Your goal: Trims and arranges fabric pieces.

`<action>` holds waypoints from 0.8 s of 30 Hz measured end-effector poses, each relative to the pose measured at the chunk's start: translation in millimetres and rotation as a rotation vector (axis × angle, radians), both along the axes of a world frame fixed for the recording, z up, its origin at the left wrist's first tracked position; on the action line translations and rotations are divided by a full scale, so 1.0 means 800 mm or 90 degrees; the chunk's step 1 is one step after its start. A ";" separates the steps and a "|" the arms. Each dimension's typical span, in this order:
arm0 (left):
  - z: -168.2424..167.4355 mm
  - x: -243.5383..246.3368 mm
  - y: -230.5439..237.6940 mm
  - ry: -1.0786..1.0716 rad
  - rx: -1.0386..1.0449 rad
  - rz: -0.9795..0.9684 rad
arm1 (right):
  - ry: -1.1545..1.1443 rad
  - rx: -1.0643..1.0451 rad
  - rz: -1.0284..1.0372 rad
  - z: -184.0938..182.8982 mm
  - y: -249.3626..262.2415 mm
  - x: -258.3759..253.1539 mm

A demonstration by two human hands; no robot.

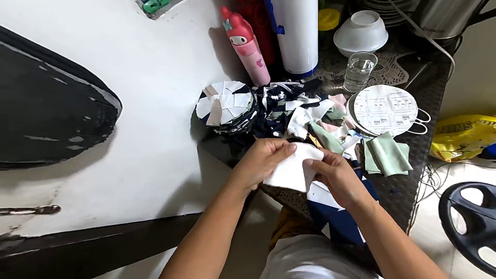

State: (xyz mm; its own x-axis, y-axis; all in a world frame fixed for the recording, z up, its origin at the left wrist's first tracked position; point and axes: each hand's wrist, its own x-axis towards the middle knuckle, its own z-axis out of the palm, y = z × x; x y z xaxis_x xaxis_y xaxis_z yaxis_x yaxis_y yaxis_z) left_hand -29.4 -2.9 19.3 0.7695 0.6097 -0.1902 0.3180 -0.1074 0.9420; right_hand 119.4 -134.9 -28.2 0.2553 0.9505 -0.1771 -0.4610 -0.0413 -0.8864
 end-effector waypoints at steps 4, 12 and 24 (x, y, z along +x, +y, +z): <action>-0.046 -0.050 -0.022 -0.109 -0.104 -0.166 | -0.265 0.043 0.035 -0.006 -0.033 -0.011; -0.103 -0.090 -0.077 -0.123 -0.189 -0.194 | -0.585 0.050 0.201 0.009 -0.058 -0.022; -0.131 -0.082 -0.009 -0.204 -0.366 0.004 | -0.925 -0.505 -0.193 0.011 -0.053 0.273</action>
